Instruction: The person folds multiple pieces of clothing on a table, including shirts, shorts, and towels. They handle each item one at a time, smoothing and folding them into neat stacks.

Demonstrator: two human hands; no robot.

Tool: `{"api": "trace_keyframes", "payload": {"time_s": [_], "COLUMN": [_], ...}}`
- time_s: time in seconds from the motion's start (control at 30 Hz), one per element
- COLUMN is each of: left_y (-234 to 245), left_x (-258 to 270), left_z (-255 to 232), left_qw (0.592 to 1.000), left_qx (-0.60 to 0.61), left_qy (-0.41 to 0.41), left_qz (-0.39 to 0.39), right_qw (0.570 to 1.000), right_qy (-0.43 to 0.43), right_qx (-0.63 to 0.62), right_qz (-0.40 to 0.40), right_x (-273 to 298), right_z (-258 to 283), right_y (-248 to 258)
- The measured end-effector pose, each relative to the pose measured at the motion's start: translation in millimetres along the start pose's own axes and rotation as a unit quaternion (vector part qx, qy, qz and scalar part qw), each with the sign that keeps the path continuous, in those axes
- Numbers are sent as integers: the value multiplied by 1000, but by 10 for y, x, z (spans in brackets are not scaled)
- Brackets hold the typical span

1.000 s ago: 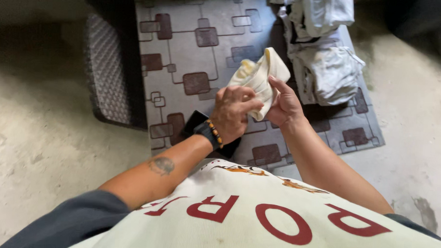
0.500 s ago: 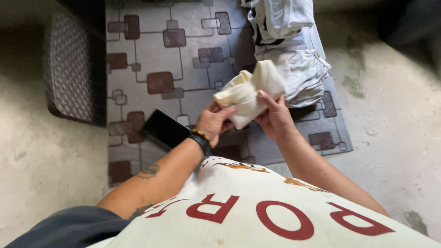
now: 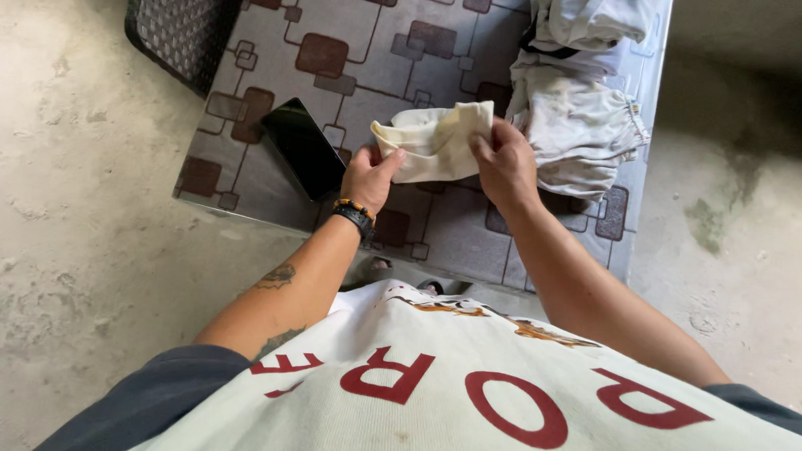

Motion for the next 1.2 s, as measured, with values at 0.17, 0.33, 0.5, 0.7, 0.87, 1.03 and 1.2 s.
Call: {"api": "trace_keyframes", "payload": {"time_s": [0.17, 0.33, 0.5, 0.7, 0.87, 1.03, 1.2], "left_y": [-379, -352, -237, 4, 9, 61, -39], "left_x": [-207, -448, -613, -596, -528, -432, -409], "left_z": [2, 224, 125, 124, 152, 142, -53], "left_qw": [922, 952, 981, 977, 989, 956, 958], "left_qx": [271, 132, 102, -208, -125, -246, -251], "left_qy": [21, 4, -27, 29, 33, 31, 13], "left_qz": [274, 277, 164, -26, -65, -157, -138], "right_qw": [984, 916, 899, 969, 987, 982, 984], "right_qy": [-51, -105, -223, -200, -156, -162, -110], "right_qx": [-161, -365, -368, -122, 35, 95, 139], "right_qz": [60, 127, 74, 72, 5, -9, -8], "right_x": [-226, -401, -443, -521, -521, -523, -418], "right_z": [-213, -577, -1012, -944, -721, -604, -369], "right_y": [-269, -508, -639, -597, -426, -391, -415]}}
Point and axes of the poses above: each hand's wrist, its own x-axis away from the middle knuckle, its own y-axis out of the back of the hand, z = x × y, the point moved 10 cm from there along -x, towards the middle knuckle, and after that the axes turned 6 degrees about y, right-handed, at the moved point
